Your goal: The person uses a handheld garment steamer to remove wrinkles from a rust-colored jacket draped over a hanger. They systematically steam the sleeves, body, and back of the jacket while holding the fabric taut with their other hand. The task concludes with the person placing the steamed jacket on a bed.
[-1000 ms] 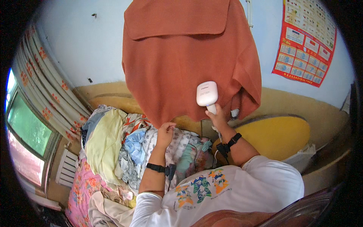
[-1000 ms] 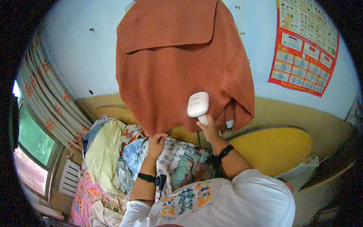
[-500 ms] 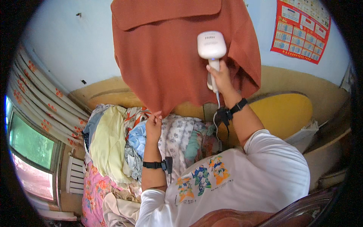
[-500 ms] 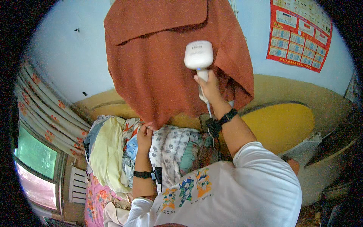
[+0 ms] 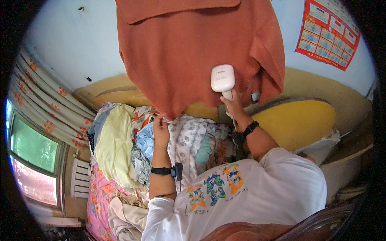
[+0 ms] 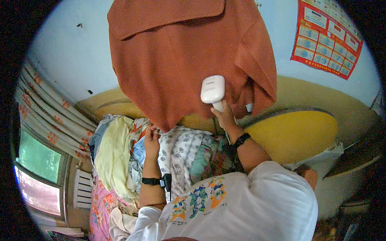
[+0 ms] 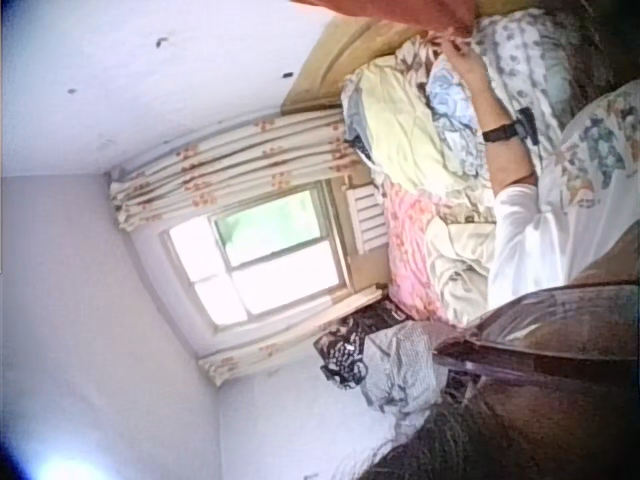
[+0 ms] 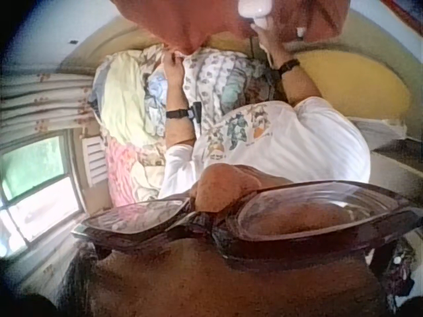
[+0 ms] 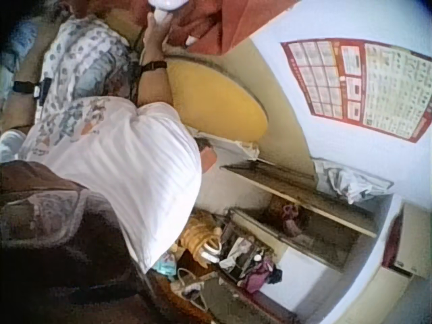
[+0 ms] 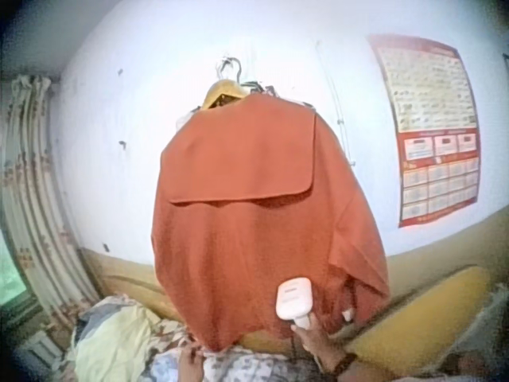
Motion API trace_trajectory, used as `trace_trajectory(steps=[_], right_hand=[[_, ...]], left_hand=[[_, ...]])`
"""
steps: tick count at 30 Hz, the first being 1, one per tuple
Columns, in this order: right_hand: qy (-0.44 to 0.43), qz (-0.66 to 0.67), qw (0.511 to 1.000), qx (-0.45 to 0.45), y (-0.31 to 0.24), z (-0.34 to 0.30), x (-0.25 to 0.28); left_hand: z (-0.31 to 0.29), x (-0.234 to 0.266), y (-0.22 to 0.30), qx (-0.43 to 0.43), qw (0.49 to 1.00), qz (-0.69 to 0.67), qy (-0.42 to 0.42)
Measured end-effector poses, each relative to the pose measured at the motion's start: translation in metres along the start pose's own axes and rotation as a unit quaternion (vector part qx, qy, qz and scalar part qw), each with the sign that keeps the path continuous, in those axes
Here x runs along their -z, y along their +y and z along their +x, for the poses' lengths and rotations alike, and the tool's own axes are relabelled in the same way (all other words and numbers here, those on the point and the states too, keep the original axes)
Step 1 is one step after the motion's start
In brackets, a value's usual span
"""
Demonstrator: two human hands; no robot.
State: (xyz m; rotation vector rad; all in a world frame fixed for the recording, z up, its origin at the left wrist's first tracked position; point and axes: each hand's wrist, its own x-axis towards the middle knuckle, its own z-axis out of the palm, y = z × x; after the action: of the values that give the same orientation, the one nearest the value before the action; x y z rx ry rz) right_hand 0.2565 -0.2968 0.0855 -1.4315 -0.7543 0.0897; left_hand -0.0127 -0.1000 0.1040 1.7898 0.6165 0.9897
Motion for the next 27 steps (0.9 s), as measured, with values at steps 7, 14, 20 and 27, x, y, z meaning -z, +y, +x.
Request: trace_trajectory(steps=[7, 14, 20, 27], right_hand=[[-0.055, 0.12, 0.987, -0.089, 0.012, -0.009, 0.012], [-0.045, 0.087, 0.994, -0.037, -0.025, 0.003, 0.023], [0.001, 0.007, 1.0, 0.004, -0.05, 0.021, 0.012], [0.01, 0.007, 1.0, -0.024, -0.049, 0.015, -0.019]], left_hand=[[0.003, -0.025, -0.033, 0.023, 0.999, 0.02, -0.024], [0.011, -0.047, -0.022, 0.087, 0.995, -0.03, -0.036], [0.013, -0.026, -0.011, 0.066, 0.998, -0.022, -0.014], [0.006, 0.038, -0.033, 0.1, 0.993, -0.063, 0.019]])
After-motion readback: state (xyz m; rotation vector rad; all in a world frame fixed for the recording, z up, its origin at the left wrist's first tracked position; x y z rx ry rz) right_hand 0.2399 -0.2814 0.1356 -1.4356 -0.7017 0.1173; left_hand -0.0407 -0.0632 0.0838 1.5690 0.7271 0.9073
